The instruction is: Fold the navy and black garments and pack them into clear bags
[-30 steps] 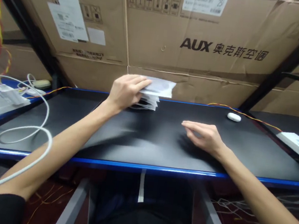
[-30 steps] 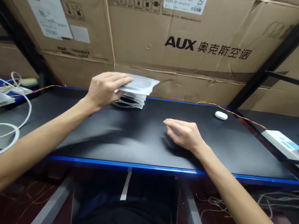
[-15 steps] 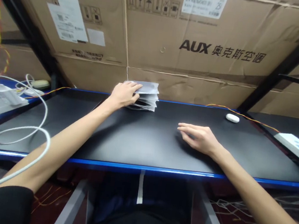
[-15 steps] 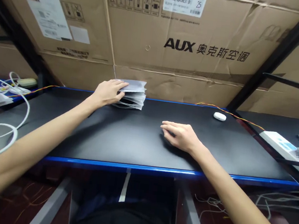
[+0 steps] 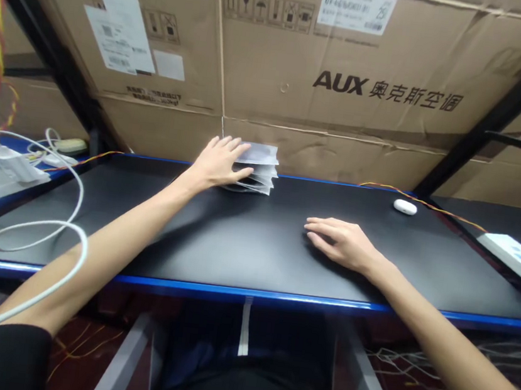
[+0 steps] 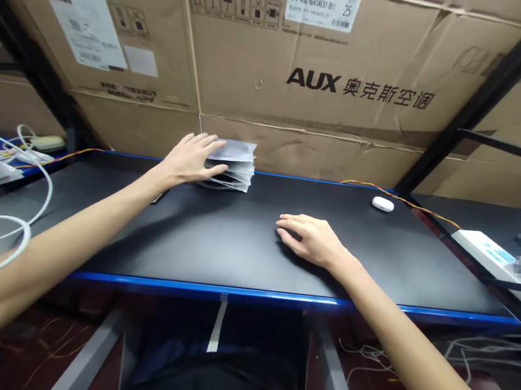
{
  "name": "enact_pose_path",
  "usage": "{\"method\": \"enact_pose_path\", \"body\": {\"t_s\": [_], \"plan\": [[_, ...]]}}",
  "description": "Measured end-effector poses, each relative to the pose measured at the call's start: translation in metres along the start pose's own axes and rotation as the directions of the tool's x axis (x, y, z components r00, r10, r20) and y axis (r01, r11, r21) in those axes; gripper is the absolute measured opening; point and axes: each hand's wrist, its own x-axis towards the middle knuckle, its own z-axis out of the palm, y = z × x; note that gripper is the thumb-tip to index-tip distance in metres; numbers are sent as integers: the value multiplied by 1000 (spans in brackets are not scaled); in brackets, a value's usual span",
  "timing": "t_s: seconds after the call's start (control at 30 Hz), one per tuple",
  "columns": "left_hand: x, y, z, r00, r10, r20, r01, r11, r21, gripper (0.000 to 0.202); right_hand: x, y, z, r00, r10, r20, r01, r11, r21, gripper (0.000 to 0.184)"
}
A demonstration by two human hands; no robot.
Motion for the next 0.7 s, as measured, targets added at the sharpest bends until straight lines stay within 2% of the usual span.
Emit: {"method": "enact_pose_path", "body": {"t_s": [0.07,0.13,0.2,0.23,0.37,0.43,0.53,0.7], "plan": [[-12,5,-1,996,61,-59,-64,996,-59,62,1,-1,0,999,10,43,-11,999,33,29],[-29,14,-1,985,155,-75,-164,975,-150,55,3,-1,2,995,19,94,-26,996,80,35],[-48,26,-1,964,264,3,-254,931,-261,53,6,-1,4,987,38,153,-58,990,129,43],[-56,32,-1,953,295,73,-259,914,-313,55,9,-2,5,980,52,193,-82,985,150,48],[-77,51,1,888,274,370,-123,916,-382,70,20,-6,8,920,79,383,-160,970,185,70],[-80,57,2,846,259,465,-74,923,-378,74,26,-7,10,888,79,453,-176,969,175,77],[-80,62,6,815,255,520,-61,930,-362,81,36,-6,13,859,82,506,-186,970,158,83],[-83,62,11,831,259,493,-84,934,-348,80,47,-5,21,861,97,499,-199,968,156,84]]}}
